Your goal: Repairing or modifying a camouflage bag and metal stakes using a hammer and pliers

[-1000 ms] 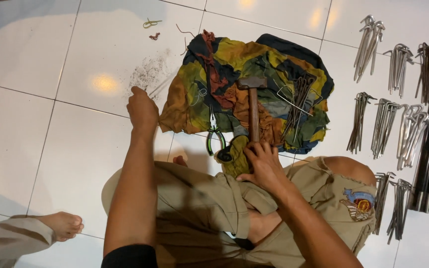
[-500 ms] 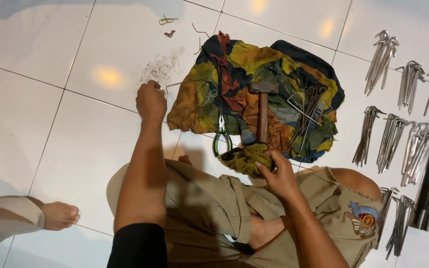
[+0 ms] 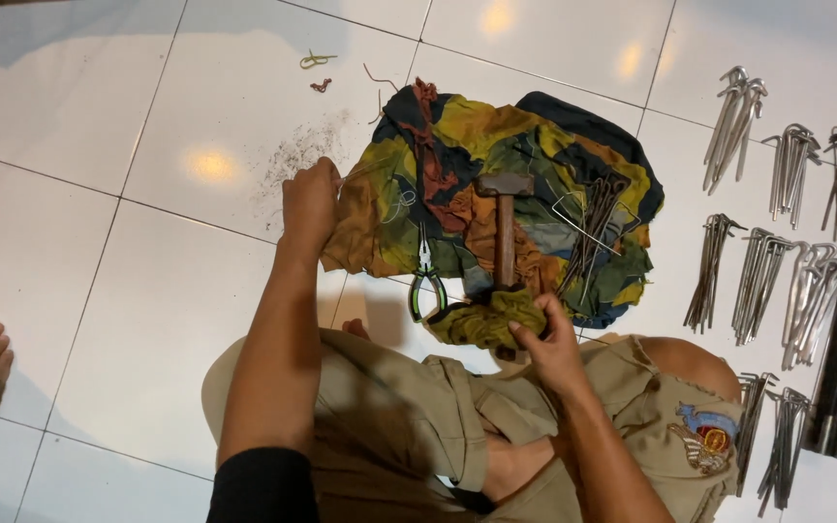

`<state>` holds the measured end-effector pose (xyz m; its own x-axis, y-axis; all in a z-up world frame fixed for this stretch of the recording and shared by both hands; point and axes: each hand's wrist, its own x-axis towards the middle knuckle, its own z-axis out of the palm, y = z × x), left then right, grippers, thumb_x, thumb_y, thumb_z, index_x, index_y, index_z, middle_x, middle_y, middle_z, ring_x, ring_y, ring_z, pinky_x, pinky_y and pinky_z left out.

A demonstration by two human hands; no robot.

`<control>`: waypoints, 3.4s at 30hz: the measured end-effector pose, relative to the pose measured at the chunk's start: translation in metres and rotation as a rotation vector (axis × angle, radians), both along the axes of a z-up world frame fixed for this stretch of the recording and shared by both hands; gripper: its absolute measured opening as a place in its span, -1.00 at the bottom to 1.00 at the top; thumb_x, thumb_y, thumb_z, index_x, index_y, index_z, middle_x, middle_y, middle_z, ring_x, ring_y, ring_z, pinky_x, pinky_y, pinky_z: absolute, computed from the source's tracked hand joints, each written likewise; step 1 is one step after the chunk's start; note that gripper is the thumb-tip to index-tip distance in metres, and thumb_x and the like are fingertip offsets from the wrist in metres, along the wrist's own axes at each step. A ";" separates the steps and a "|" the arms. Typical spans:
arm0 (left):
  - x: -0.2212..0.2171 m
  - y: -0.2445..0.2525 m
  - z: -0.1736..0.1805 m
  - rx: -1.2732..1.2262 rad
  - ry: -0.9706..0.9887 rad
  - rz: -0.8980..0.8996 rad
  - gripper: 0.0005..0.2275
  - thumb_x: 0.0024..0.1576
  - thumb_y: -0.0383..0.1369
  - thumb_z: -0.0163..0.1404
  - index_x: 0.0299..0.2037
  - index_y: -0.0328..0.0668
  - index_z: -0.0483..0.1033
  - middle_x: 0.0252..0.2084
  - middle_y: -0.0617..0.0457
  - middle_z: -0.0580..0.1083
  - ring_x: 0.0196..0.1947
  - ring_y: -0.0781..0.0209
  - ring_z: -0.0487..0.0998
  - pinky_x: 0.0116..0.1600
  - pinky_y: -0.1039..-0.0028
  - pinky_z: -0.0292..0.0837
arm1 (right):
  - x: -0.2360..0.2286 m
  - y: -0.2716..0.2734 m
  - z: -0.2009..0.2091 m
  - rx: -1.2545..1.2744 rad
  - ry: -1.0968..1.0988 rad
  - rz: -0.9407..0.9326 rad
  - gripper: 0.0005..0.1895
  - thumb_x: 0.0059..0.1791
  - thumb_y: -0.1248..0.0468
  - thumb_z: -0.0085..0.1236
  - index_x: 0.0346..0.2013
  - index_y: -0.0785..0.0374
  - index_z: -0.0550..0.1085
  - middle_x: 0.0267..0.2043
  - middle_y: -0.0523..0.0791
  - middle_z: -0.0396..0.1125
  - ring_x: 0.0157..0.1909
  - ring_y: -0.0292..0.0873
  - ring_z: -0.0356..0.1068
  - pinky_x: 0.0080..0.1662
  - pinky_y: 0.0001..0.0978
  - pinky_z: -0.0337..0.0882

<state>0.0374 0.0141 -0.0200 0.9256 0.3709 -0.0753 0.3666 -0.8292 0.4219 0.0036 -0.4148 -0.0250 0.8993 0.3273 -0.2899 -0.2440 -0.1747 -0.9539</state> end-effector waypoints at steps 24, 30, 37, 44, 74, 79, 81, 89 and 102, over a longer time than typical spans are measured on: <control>-0.044 -0.117 0.125 -0.888 -0.247 -0.167 -0.88 0.25 -0.35 0.04 -0.30 0.03 0.65 -0.62 0.02 0.57 -0.48 0.03 0.67 -0.20 0.29 0.57 | 0.015 -0.011 0.080 0.664 0.338 -0.692 -0.41 0.03 -0.21 0.12 0.07 0.19 0.53 0.00 0.02 0.51 0.06 0.00 0.55 0.14 -0.04 0.55; -0.045 -0.126 0.140 -1.130 -0.364 -0.285 -0.89 0.26 -0.43 0.03 -0.30 -0.14 0.61 -0.55 -0.02 0.59 -0.52 0.17 0.61 -0.28 0.38 0.51 | 0.014 0.070 0.154 0.521 -0.136 -0.224 -0.25 0.04 -0.32 -0.09 0.35 0.06 0.34 0.28 0.12 0.37 0.33 0.12 0.40 0.32 0.17 0.40; -0.045 -0.134 0.137 -0.995 -0.518 -0.253 -0.82 0.18 -0.53 0.03 -0.49 -0.27 0.41 -0.68 -0.13 0.43 -0.55 0.33 0.37 -0.43 0.44 0.30 | -0.002 0.147 0.200 -0.417 -0.481 0.267 -0.55 0.21 0.22 -0.09 0.38 0.16 0.12 0.08 0.25 0.44 0.14 0.47 0.41 0.06 0.40 0.41; -0.047 -0.111 0.147 -1.057 -0.626 -0.223 -0.88 0.30 -0.49 0.00 -0.25 -0.22 0.60 -0.49 -0.07 0.61 -0.47 0.11 0.68 -0.34 0.38 0.58 | 0.007 0.071 0.120 -0.391 -0.506 0.242 -0.81 0.14 0.32 0.08 0.05 0.25 0.49 -0.25 0.09 0.54 -0.18 0.14 0.55 -0.14 0.02 0.49; -0.032 -0.151 0.148 -1.155 -0.899 -0.190 -0.91 0.29 -0.47 0.04 -0.21 -0.14 0.62 -0.52 0.04 0.60 -0.50 0.17 0.67 -0.33 0.40 0.60 | -0.004 0.085 0.159 -0.239 -0.413 0.173 -0.53 0.21 0.23 -0.04 -0.60 0.18 0.42 -0.68 -0.17 0.30 -0.53 -0.33 0.19 -0.36 -0.41 0.31; -0.043 -0.176 0.140 -1.391 -0.657 -0.221 -0.79 0.31 -0.33 0.11 0.08 -0.20 0.57 -0.34 0.04 0.55 -0.30 0.37 0.54 -0.12 0.38 0.57 | -0.001 0.072 0.145 -0.044 -0.242 0.117 -0.47 0.28 0.16 -0.25 -0.47 0.25 0.52 -0.59 -0.05 0.36 -0.51 -0.21 0.32 -0.29 -0.29 0.40; -0.043 -0.185 0.141 -1.410 -0.629 -0.347 -0.84 0.35 -0.37 0.03 -0.16 -0.34 0.60 -0.14 -0.21 0.57 -0.04 -0.19 0.60 0.05 0.05 0.49 | -0.005 0.088 0.165 0.111 -0.140 -0.003 -0.51 0.26 0.09 -0.15 -0.39 0.24 0.57 -0.50 -0.01 0.46 -0.44 -0.21 0.46 -0.23 -0.33 0.49; -0.036 -0.192 0.123 -1.247 -0.702 -0.213 -0.84 0.26 -0.37 0.15 -0.33 -0.27 0.60 -0.33 -0.10 0.55 -0.27 0.06 0.61 -0.19 0.30 0.52 | -0.009 0.068 0.126 0.274 -0.012 -0.149 -0.83 0.12 0.32 0.14 -0.27 0.39 0.53 -0.42 0.08 0.48 -0.40 -0.08 0.52 -0.23 -0.18 0.57; -0.045 -0.166 0.145 -0.916 -0.689 -0.400 -0.83 0.34 -0.36 -0.02 -0.31 -0.16 0.48 -0.50 -0.03 0.46 -0.46 -0.13 0.56 -0.36 0.23 0.50 | -0.003 0.021 0.139 0.024 -0.343 -0.482 -0.40 0.20 -0.22 -0.23 -0.02 0.25 0.46 -0.10 0.06 0.46 -0.12 -0.08 0.48 0.11 -0.10 0.50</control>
<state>-0.0073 -0.1519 0.1254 0.9119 0.1171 0.3934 -0.3794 -0.1250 0.9167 0.0006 -0.3934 0.1136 0.9894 -0.1381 0.0459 0.0325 -0.0977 -0.9947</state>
